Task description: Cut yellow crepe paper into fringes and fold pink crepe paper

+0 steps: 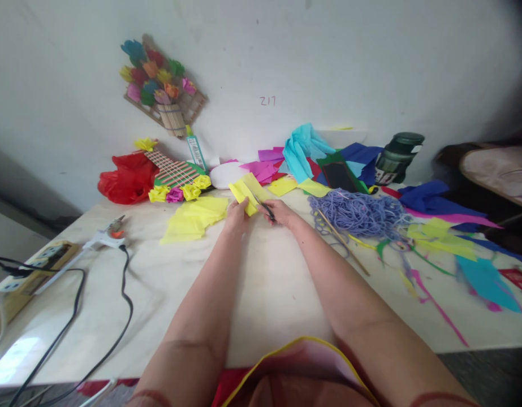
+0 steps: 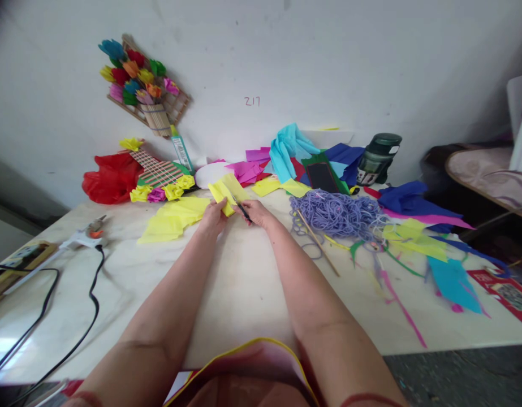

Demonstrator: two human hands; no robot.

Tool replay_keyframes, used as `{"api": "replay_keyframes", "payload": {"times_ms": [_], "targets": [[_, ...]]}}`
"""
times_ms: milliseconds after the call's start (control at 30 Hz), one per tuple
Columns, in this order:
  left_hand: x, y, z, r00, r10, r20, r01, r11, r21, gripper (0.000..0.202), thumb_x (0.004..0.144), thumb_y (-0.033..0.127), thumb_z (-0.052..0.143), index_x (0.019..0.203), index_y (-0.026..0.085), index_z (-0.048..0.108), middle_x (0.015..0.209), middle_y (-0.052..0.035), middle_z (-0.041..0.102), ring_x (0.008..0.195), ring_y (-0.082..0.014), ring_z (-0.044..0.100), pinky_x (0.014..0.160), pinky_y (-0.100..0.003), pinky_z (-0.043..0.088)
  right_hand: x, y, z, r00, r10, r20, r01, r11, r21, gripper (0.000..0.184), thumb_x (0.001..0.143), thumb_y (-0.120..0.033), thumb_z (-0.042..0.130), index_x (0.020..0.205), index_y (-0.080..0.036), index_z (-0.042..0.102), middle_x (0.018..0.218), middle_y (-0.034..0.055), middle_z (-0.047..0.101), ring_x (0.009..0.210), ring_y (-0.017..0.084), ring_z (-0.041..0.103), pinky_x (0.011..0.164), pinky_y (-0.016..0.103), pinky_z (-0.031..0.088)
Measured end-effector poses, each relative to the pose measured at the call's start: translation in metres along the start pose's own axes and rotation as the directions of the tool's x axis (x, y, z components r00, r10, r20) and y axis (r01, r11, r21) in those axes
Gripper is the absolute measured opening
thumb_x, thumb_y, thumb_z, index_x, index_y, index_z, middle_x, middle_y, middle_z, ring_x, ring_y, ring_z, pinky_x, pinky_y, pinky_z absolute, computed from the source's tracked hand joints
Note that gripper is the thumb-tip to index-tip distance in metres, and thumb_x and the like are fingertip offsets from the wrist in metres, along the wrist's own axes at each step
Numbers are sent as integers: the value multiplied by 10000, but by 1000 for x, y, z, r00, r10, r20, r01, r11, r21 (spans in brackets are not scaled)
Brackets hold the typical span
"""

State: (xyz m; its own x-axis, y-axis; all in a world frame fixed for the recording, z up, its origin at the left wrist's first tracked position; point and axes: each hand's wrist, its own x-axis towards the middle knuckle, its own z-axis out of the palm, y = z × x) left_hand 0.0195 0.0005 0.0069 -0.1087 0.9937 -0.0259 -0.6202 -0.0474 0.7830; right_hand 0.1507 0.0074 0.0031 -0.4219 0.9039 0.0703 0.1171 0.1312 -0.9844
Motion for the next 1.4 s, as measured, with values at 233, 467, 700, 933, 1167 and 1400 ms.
{"api": "replay_keyframes", "payload": {"times_ms": [233,467,700,933,1167,1400], "targets": [[1,0,-1,1000,13,-17,-13,1000,1,200,751,50,482,911,103,591,733,-65,662,765,-173,636,792,-314,486,0,-1,1,999,-47,-13,46,998,-40,357,670,-473,623,590,-164,463,417,-82,420,324,42,382,327,177,321],[4,-1,-5,1000,13,-7,-13,1000,-4,134,736,50,503,827,97,588,726,-77,653,760,-179,634,799,-337,487,-3,-5,1,998,32,-62,-30,999,41,367,637,-407,681,822,-163,480,417,-95,461,329,57,407,320,172,357],[5,-2,-8,1000,-6,29,4,999,54,84,733,82,518,779,98,586,672,-68,641,770,-185,631,790,-335,490,-16,-26,2,991,103,-87,-104,995,3,339,706,-310,638,931,-199,411,410,-116,467,303,55,428,288,127,285],[6,-4,-11,997,-9,72,5,998,65,126,706,98,555,828,90,587,713,-71,653,705,-170,628,765,-321,485,-12,-15,-2,998,60,-3,-60,998,-21,287,748,-329,572,970,-181,464,438,-87,513,305,65,462,285,137,272],[7,-7,-12,985,-17,175,-3,994,110,161,691,133,583,843,80,587,709,-79,658,680,-177,625,723,-311,479,-8,-6,-5,1000,-6,28,7,999,-32,271,759,-427,541,727,-169,466,486,-46,540,338,72,500,278,152,253],[7,-9,-11,984,-11,176,-12,992,127,153,678,152,604,819,96,590,721,-78,661,652,-173,617,680,-298,474,-10,-10,-5,1000,-1,5,1,1000,-6,295,769,-450,525,721,-166,463,481,-41,535,346,71,505,281,153,250]]}}
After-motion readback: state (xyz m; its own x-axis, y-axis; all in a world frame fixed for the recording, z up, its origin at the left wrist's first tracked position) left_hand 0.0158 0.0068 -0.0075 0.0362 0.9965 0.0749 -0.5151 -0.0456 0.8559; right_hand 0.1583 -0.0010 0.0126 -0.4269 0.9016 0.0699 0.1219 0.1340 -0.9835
